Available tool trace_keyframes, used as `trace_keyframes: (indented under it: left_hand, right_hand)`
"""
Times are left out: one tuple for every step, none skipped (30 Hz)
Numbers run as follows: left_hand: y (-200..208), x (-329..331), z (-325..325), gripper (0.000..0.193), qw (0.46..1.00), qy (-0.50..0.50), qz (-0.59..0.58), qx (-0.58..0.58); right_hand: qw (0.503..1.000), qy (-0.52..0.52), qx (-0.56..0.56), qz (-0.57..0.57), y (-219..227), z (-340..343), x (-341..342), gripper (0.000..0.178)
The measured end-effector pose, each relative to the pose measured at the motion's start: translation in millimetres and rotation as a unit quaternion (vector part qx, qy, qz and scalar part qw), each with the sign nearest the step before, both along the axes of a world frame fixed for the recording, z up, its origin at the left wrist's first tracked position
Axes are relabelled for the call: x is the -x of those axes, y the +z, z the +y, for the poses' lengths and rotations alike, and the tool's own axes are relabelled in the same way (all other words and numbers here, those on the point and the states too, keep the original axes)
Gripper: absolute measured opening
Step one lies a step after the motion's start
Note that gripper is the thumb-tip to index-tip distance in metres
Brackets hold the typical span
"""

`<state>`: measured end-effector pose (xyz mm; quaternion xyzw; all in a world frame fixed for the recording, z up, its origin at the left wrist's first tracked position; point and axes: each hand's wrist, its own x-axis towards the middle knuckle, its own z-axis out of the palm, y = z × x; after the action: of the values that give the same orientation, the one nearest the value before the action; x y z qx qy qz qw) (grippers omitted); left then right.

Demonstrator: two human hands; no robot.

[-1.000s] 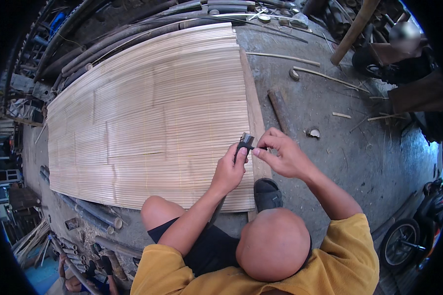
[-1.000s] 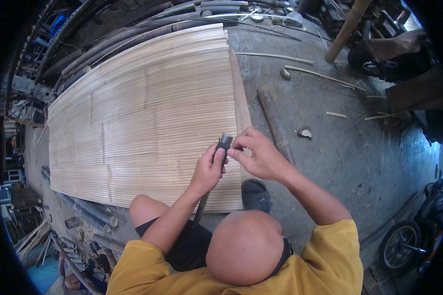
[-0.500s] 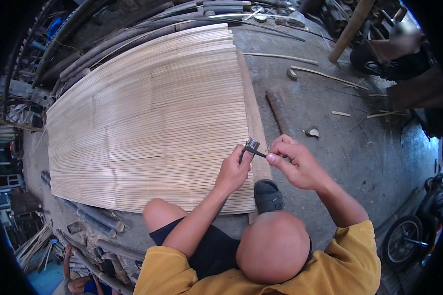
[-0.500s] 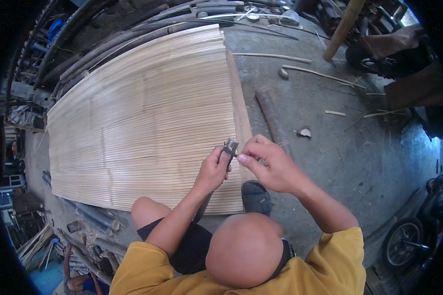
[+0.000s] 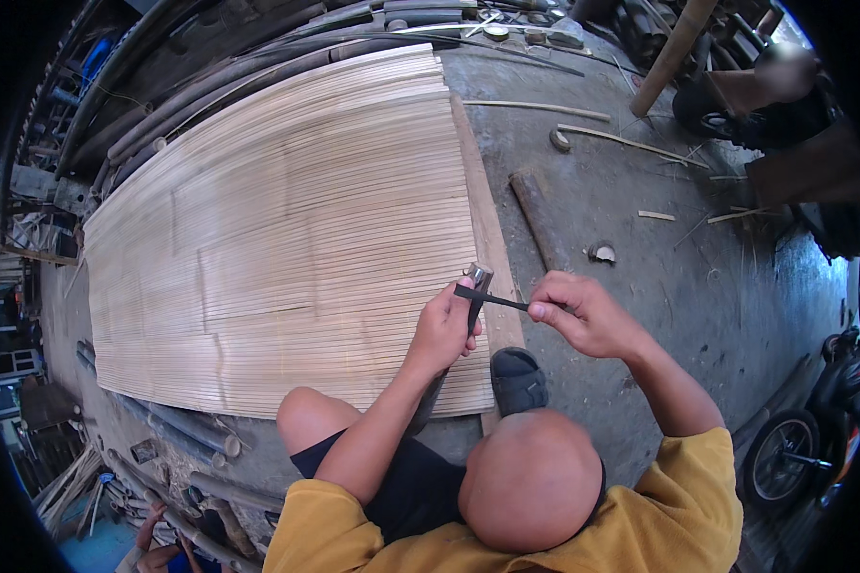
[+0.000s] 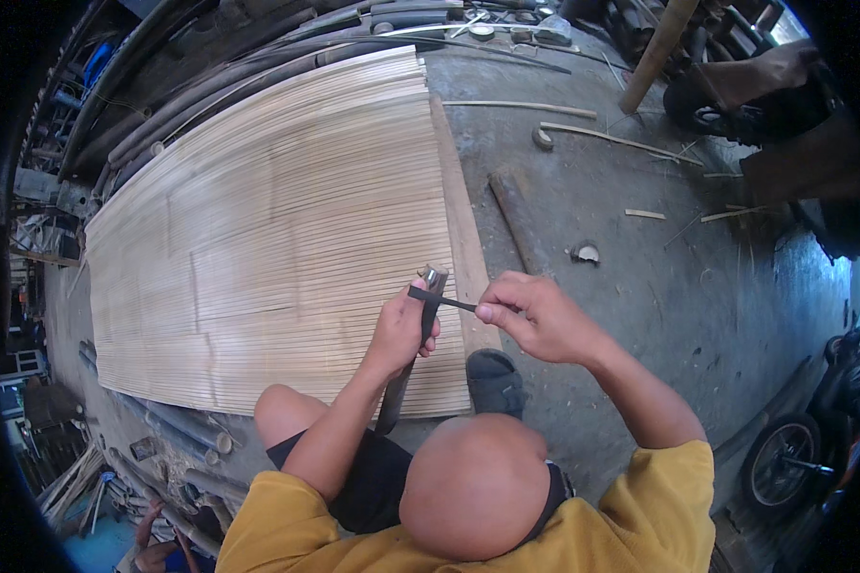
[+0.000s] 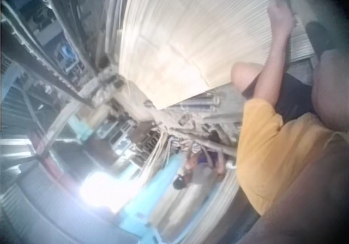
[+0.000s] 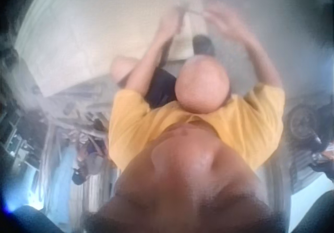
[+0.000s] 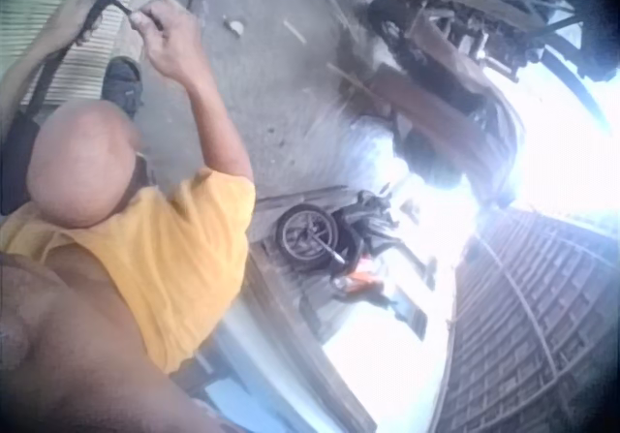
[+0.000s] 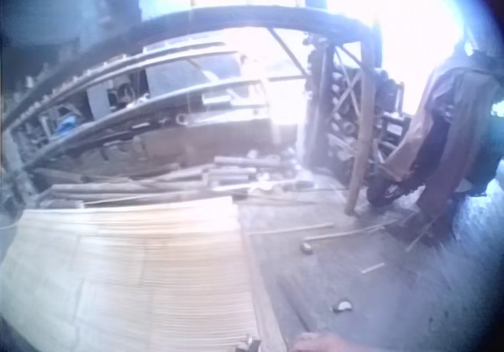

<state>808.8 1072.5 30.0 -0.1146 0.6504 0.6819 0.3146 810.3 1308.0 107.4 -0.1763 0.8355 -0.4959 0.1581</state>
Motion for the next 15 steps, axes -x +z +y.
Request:
trace_keyframes:
  left_hand:
    - [2,0,-2,0.049,1.0,0.004,0.002,-0.014]
    - [6,0,-3,0.052,0.999,-0.008,-0.011,-0.03]
    - [10,0,-3,0.055,0.998,-0.019,-0.023,-0.047]
    - [13,-1,-4,0.057,0.997,-0.03,-0.035,-0.064]
    - [12,-2,-4,0.059,0.995,-0.039,-0.037,-0.084]
    - [12,-4,-4,0.061,0.993,-0.047,-0.04,-0.102]
    - [12,-4,-5,0.063,0.99,-0.056,-0.042,-0.12]
    - [13,-3,-8,0.063,0.989,-0.07,-0.037,-0.128]
    - [15,-3,-10,0.063,0.988,-0.092,-0.02,-0.122]
    - [17,-3,-13,0.063,0.987,-0.114,-0.003,-0.116]
    - [19,-2,-14,0.063,0.984,-0.138,0.016,-0.11]
    - [20,-2,-16,0.063,0.983,-0.142,0.008,-0.117]
    - [21,-3,-17,0.062,0.982,-0.145,-0.001,-0.123]
    - [23,-6,-21,0.062,0.982,-0.144,-0.012,-0.124]
    - [27,-8,-25,0.058,0.982,-0.146,-0.005,-0.123]
  right_hand:
    - [1.0,0.004,-0.015,-0.005,-4,3,0,0.014]
    - [0.999,0.01,-0.03,-0.009,-8,6,1,0.013]
    - [0.999,0.016,-0.045,-0.013,-14,9,2,0.012]
    - [0.999,0.028,-0.029,0.003,-25,12,3,0.012]
    - [0.999,0.04,-0.014,0.019,-41,15,5,0.012]
    - [0.998,0.051,0.003,0.035,-51,16,7,0.011]
    - [0.996,0.058,-0.004,0.069,-57,18,10,0.011]
    - [0.993,0.066,-0.009,0.099,-62,19,14,0.011]
    - [0.989,0.073,-0.014,0.13,-65,19,19,0.012]
    - [0.988,0.083,-0.007,0.132,-69,16,24,0.012]
    - [0.986,0.092,-0.002,0.136,-70,10,31,0.013]
    - [0.985,0.101,0.003,0.14,-70,5,35,0.013]
    - [0.99,0.103,0.03,0.092,-67,1,35,0.014]
    - [0.991,0.108,0.064,0.042,-63,-6,35,0.015]
    - [0.989,0.113,0.097,-0.008,-58,-11,35,0.016]
